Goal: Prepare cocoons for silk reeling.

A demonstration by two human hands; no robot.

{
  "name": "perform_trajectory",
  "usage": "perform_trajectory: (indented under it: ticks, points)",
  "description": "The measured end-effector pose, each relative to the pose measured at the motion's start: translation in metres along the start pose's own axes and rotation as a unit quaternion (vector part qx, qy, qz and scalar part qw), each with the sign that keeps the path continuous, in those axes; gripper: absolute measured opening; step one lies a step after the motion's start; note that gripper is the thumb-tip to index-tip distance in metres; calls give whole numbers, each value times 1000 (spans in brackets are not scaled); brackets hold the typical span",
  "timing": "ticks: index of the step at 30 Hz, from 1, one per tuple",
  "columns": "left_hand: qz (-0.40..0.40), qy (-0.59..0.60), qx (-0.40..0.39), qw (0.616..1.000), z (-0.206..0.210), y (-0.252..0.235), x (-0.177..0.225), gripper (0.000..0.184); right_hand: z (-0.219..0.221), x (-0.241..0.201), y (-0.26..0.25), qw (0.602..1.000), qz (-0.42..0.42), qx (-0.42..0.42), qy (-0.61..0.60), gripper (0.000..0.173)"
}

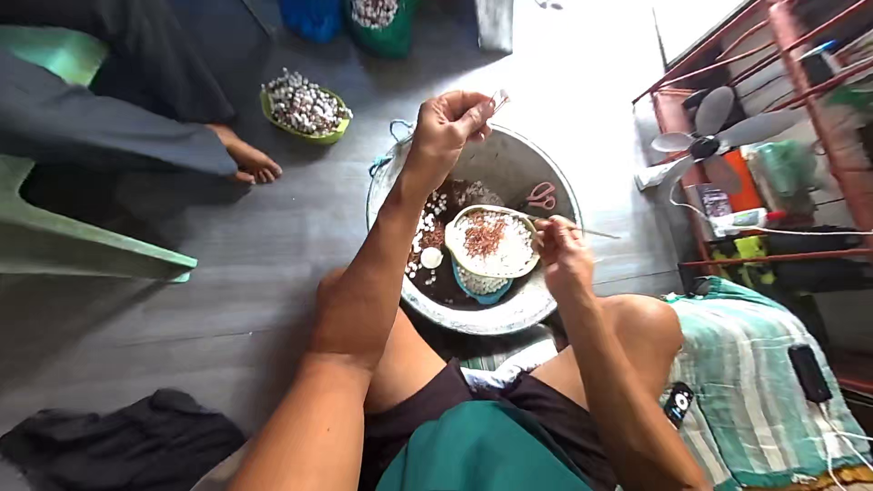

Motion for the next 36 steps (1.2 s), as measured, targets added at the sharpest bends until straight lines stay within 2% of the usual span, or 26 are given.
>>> perform_trajectory:
  ticks: [3,5,9,17,23,36]
  points:
    - [8,-19,0,1000,3,4,3,10,20,-91,-2,990,-99,-94,18,23]
    - [9,-27,-9,1000,5,6,3,10,35,-135,-7,981,-146,-123,38,25]
    - [2,1,-35,999,6,7,6,10,72,-180,-18,973,-193,-127,18,24]
    - [-44,126,-104,986,11,9,11,13,103,-188,-24,969,-192,-153,-17,23]
    - [-28,73,-105,991,16,9,14,11,106,-193,-29,955,-239,-170,35,23]
    - [1,6,-93,996,11,10,18,7,116,-188,-38,945,-243,-204,86,19]
Point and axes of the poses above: each hand's wrist, its own y-axis away from the middle knuckle, its own z-axis out of the palm, x = y × z, the point moved 5 cm from there along -y, towards the middle knuckle, and after that the axes turned 9 degrees about -y, right-handed, at the moved point
